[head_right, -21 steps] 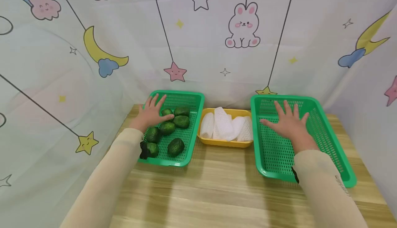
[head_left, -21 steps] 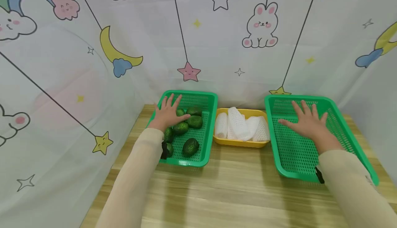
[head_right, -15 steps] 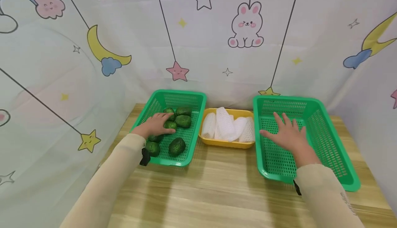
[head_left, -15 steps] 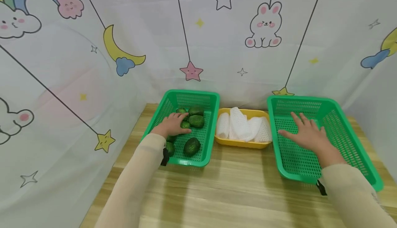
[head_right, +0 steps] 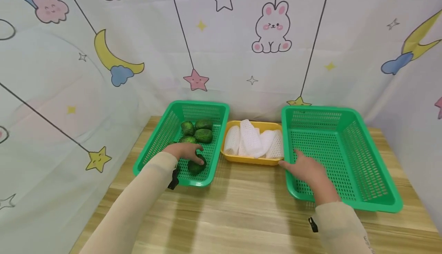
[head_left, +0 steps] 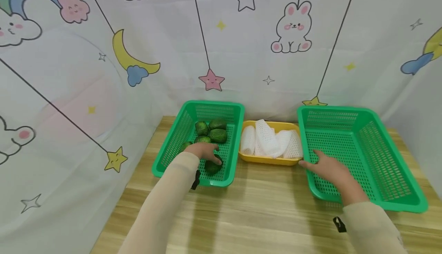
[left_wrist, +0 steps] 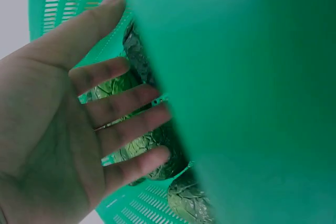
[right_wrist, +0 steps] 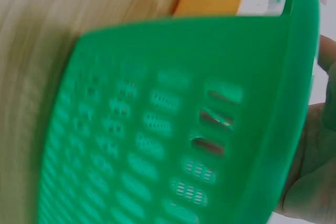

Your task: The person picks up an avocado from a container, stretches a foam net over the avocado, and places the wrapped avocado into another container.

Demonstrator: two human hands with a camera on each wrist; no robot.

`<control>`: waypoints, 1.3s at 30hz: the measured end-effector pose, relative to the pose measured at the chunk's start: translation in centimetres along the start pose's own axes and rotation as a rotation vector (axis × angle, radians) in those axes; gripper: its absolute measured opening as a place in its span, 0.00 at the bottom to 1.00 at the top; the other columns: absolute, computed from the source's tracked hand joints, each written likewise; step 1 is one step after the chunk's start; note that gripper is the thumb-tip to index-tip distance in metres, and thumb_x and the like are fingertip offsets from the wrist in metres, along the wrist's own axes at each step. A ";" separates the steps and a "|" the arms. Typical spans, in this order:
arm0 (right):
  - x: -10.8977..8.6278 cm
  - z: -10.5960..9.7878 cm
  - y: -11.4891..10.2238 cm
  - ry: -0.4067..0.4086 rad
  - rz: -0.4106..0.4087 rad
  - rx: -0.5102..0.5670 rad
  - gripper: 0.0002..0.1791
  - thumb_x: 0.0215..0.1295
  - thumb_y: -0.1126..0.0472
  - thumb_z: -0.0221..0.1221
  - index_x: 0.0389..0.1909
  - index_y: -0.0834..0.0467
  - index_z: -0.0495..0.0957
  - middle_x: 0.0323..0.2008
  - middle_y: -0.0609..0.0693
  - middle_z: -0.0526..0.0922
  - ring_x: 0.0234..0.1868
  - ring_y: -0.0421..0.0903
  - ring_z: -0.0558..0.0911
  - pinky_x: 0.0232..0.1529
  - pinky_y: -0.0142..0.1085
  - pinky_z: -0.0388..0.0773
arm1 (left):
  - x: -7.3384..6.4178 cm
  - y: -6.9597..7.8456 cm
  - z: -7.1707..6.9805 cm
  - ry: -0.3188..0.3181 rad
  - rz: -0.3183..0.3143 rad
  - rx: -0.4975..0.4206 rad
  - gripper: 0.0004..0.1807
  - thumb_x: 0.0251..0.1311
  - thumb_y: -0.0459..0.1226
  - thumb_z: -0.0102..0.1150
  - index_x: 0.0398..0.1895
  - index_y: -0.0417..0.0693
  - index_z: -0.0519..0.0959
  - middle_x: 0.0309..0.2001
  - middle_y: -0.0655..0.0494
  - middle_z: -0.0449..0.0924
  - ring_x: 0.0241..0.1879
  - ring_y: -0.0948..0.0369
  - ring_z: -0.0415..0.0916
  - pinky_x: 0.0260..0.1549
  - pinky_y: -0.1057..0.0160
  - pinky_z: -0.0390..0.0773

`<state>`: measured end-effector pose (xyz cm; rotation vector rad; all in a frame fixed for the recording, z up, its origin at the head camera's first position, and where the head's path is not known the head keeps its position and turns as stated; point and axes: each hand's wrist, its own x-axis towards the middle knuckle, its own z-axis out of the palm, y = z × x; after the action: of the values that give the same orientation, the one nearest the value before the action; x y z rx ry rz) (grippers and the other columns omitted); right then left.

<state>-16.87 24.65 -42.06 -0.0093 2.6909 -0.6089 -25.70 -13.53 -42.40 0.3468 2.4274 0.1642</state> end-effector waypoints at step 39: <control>0.6 3.5 0.9 0.123 0.039 0.215 0.43 0.62 0.43 0.49 0.70 0.65 0.48 0.53 0.70 0.69 0.44 0.58 0.74 0.37 0.46 0.71 | 0.5 -1.9 1.5 0.129 0.110 -0.039 0.22 0.58 0.45 0.61 0.55 0.53 0.71 0.53 0.52 0.72 0.46 0.56 0.72 0.40 0.55 0.73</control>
<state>-16.11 24.00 -45.54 0.1419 2.7199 -0.9110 -25.51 -15.13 -44.23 0.4654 2.5287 0.2904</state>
